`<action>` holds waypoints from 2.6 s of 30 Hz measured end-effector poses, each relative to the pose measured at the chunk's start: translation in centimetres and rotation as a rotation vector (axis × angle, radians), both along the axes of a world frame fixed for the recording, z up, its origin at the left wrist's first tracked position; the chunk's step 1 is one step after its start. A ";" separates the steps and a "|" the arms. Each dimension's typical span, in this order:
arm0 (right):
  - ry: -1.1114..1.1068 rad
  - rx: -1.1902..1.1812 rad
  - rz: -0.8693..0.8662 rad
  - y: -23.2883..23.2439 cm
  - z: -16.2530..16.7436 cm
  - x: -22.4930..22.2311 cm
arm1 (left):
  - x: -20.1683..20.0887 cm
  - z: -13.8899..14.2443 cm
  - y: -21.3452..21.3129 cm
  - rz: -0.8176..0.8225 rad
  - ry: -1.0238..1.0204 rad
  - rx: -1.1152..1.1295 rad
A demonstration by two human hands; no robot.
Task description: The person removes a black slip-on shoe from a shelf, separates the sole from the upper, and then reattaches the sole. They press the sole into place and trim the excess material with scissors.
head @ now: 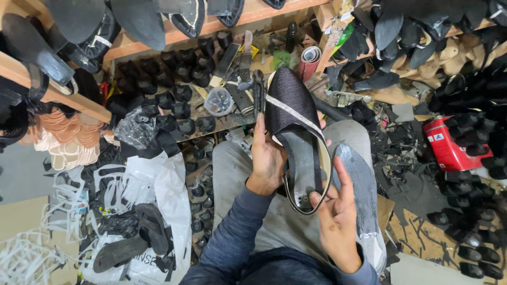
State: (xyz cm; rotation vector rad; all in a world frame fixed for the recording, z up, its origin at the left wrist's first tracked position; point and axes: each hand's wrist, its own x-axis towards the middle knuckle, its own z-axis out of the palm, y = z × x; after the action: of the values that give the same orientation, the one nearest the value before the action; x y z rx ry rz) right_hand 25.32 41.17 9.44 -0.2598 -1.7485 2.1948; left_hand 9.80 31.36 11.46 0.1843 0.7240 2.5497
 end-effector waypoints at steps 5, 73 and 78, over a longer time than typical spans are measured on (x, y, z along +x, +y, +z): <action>-0.060 0.044 0.046 0.6 0.1 0.2 | -1.0 0.1 -0.1 -0.168 -0.127 0.394; 0.012 -0.350 0.233 -0.9 -1.4 -0.6 | -0.9 -1.3 -6.4 0.323 0.105 -0.285; -0.084 -0.386 0.225 -1.6 -1.7 -0.6 | -0.3 -1.2 -6.7 0.230 0.096 -0.081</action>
State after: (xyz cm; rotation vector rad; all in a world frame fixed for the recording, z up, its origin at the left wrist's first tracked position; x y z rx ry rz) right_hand 24.70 39.56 7.74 -0.2564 -1.4401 2.7167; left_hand 9.50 24.70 10.27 0.2085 0.9313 2.7373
